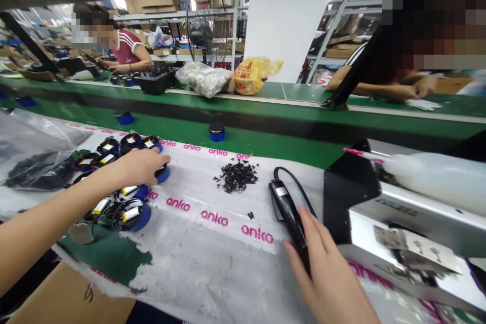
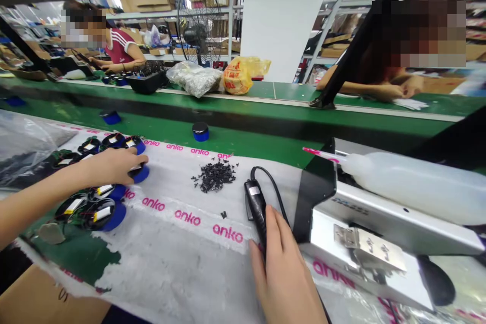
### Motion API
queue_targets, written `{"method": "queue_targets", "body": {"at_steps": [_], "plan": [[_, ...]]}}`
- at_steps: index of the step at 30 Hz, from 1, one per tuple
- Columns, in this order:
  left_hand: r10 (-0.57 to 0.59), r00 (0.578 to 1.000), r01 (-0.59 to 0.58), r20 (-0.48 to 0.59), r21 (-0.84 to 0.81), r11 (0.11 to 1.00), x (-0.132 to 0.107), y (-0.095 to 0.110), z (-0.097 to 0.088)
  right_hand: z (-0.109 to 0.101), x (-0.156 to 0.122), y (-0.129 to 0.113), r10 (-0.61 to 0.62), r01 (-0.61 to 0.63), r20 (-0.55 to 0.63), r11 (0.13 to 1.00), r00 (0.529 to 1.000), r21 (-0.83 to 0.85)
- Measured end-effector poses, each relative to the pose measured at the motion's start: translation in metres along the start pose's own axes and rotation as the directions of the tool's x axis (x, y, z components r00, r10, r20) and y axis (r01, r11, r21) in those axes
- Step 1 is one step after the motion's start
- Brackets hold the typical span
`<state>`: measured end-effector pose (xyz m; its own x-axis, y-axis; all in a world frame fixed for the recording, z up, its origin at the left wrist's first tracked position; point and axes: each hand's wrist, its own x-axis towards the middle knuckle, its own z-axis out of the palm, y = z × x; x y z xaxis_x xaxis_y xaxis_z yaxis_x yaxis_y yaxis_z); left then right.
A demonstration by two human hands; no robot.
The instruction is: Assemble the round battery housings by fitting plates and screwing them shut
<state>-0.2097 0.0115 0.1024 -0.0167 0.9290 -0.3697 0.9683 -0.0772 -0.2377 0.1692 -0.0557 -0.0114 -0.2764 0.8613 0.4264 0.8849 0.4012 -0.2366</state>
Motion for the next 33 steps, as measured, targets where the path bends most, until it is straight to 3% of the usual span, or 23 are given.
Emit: {"method": "queue_targets", "body": {"at_steps": [3, 5, 6, 7, 8, 10, 11, 13, 16, 18, 22, 27, 30, 33], "plan": [[0.161, 0.983, -0.166, -0.084, -0.06, 0.984, -0.018, 0.051, -0.009, -0.027, -0.001, -0.011, -0.031, 0.038, -0.068, 0.994, 0.997, 0.103], [0.345, 0.935, -0.354, -0.084, -0.138, 0.925, -0.035, 0.099, -0.007, -0.039, -0.004, -0.02, -0.054, 0.068, -0.085, 0.982, 0.995, 0.175], [0.455, 0.884, -0.467, -0.104, -0.173, 0.867, -0.043, 0.123, -0.004, -0.042, -0.006, -0.024, -0.072, 0.088, -0.087, 0.977, 0.994, 0.196], [0.594, 0.788, -0.616, -0.164, -0.201, 0.762, -0.05, 0.145, 0.001, -0.043, -0.008, -0.027, -0.092, 0.106, -0.08, 0.973, 0.993, 0.205], [0.646, 0.724, -0.688, -0.242, -0.182, 0.703, -0.054, 0.164, 0.006, -0.042, -0.011, -0.028, -0.102, 0.114, -0.07, 0.972, 0.992, 0.206], [0.676, 0.664, -0.747, -0.319, -0.248, 0.617, -0.055, 0.184, 0.013, -0.037, -0.016, -0.028, -0.108, 0.115, -0.042, 0.972, 0.993, 0.205], [0.671, 0.663, -0.748, -0.332, -0.325, 0.578, -0.052, 0.185, 0.014, -0.034, -0.02, -0.026, -0.102, 0.107, -0.033, 0.973, 0.994, 0.206], [0.599, 0.733, -0.67, -0.321, -0.49, 0.557, -0.041, 0.17, 0.013, -0.029, -0.025, -0.022, -0.059, 0.066, -0.039, 0.976, 0.997, 0.207], [0.306, 0.904, -0.426, -0.3, -0.555, 0.715, -0.019, 0.135, 0.014, -0.026, -0.026, -0.024, -0.007, 0.021, -0.064, 0.976, 0.998, 0.218], [0.112, 0.943, -0.273, -0.314, -0.535, 0.799, -0.005, 0.121, 0.022, -0.025, -0.018, -0.032, -0.047, 0.054, -0.038, 0.973, 0.998, 0.226], [-0.042, 0.932, -0.172, -0.36, -0.541, 0.823, 0.013, 0.125, 0.046, -0.014, 0.007, -0.058, -0.133, 0.118, 0.082, 0.978, 0.988, 0.17], [-0.08, 0.909, -0.217, -0.409, -0.627, 0.748, 0.014, 0.133, 0.055, -0.009, 0.02, -0.069, -0.146, 0.1, 0.177, 0.965, 0.973, 0.243], [-0.086, 0.893, -0.294, -0.442, -0.717, 0.632, 0.009, 0.13, 0.05, -0.02, 0.015, -0.059, -0.078, -0.028, 0.215, 0.892, 0.974, 0.451], [-0.026, 0.894, -0.396, -0.448, -0.816, 0.421, 0.005, 0.137, 0.038, -0.029, 0.01, -0.048, -0.027, -0.151, 0.269, 0.771, 0.963, 0.618]]}}
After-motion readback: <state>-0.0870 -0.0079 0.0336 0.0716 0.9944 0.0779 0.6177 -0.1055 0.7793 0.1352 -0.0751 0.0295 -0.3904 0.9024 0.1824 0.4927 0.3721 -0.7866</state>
